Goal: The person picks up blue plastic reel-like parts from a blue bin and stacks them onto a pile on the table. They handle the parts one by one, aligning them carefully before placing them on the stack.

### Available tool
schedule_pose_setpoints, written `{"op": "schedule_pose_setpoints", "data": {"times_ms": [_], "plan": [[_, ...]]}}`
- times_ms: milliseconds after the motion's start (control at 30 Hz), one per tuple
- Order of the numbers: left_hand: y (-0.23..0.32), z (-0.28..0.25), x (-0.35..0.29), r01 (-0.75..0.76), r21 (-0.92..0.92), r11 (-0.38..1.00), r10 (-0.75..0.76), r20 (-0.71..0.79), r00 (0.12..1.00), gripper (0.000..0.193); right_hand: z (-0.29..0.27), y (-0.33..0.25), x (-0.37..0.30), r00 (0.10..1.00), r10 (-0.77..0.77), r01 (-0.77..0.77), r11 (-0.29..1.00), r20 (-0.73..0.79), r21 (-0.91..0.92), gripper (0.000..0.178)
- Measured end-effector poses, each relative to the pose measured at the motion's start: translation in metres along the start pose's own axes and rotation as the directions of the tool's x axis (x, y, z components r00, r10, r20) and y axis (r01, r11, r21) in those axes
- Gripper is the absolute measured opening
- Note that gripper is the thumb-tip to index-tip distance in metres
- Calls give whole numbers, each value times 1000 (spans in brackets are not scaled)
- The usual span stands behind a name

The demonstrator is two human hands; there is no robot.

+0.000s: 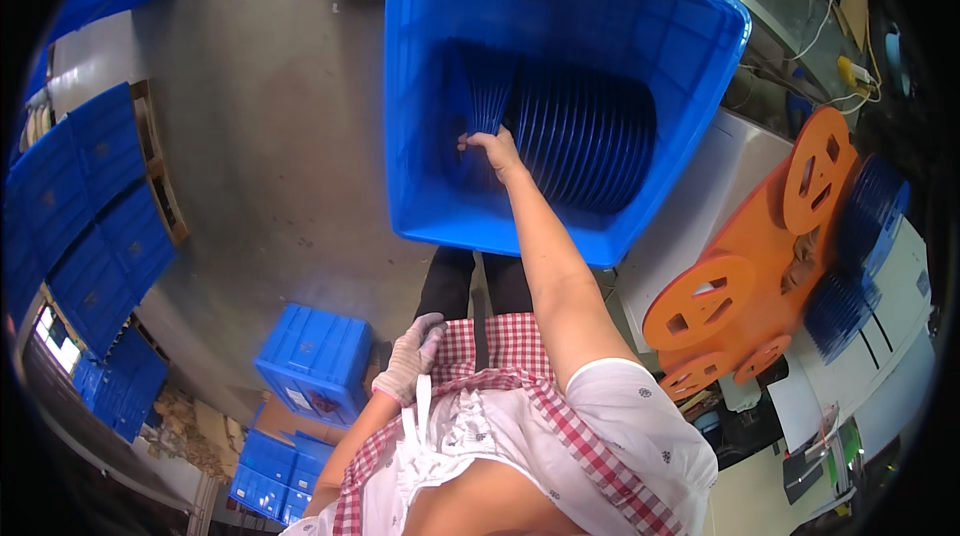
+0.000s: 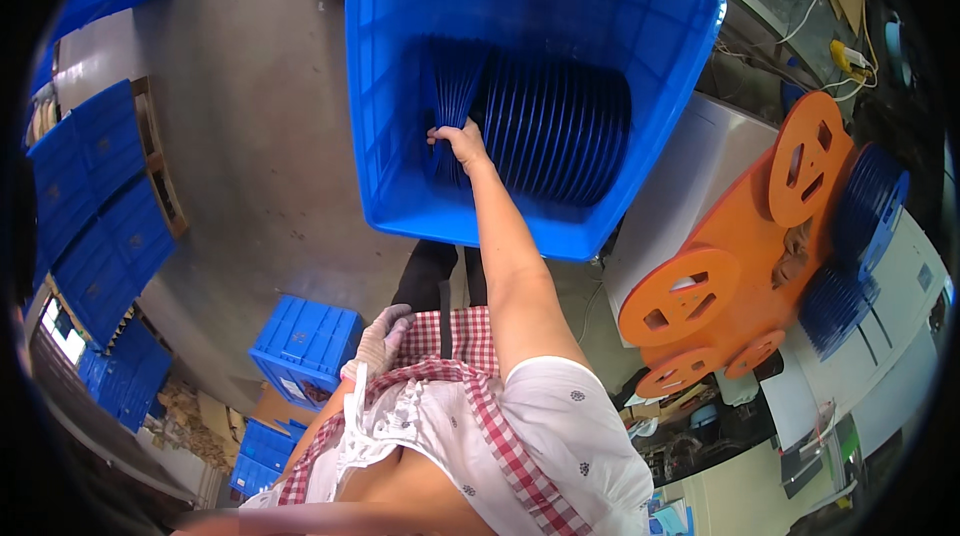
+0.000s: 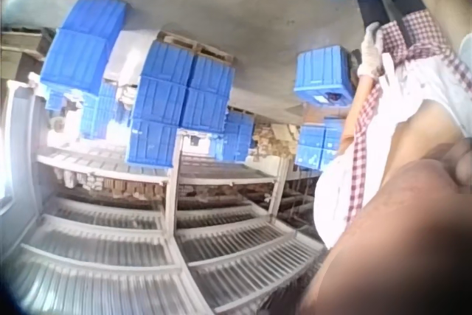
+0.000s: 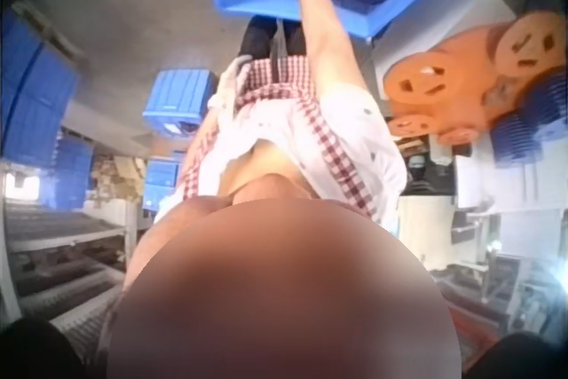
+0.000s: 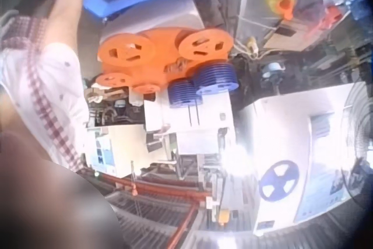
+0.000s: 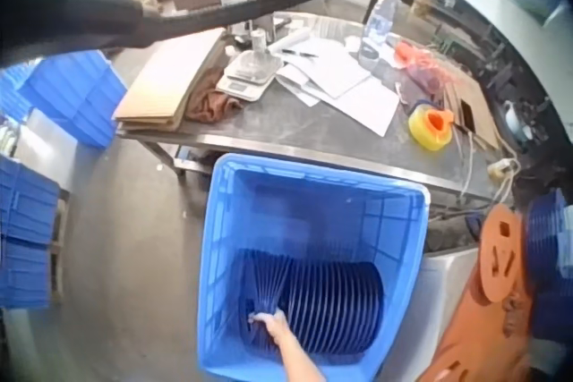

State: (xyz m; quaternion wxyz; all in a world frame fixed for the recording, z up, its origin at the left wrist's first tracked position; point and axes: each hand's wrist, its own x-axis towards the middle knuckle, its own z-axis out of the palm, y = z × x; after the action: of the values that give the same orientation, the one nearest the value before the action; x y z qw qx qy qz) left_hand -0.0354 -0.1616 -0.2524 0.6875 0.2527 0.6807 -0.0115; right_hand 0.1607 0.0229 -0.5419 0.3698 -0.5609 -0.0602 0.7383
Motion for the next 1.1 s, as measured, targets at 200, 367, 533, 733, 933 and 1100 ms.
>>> {"op": "schedule_pose_setpoints", "data": {"times_ms": [200, 367, 533, 733, 933, 1100], "plan": [[-5, 1, -1, -28, -40, 999, 32, 103, 994, 48, 10, -19, -21, 981, 73, -111, 970, -180, -215, 55], [-9, -2, -10, -74, 28, 997, 70, 118, 991, 47, 1, 4, -38, 908, -34, -220, 810, -417, -544, 77], [1, -5, -15, -236, 245, 940, 231, 48, 972, 32, -16, 2, -125, 923, -224, 14, 831, -313, -556, 70], [37, -19, -18, -371, 268, 889, 360, 91, 929, 27, -100, -60, -292, 910, -27, -78, 969, -413, -236, 46], [42, -54, 6, -291, 329, 898, 283, 75, 956, 36, -235, -121, -374, 790, -281, 123, 944, -544, -307, 39], [56, -57, -18, -395, 653, 646, 340, 217, 915, 43, -350, -249, -414, 409, -711, 132, 666, -572, -734, 46]]}}
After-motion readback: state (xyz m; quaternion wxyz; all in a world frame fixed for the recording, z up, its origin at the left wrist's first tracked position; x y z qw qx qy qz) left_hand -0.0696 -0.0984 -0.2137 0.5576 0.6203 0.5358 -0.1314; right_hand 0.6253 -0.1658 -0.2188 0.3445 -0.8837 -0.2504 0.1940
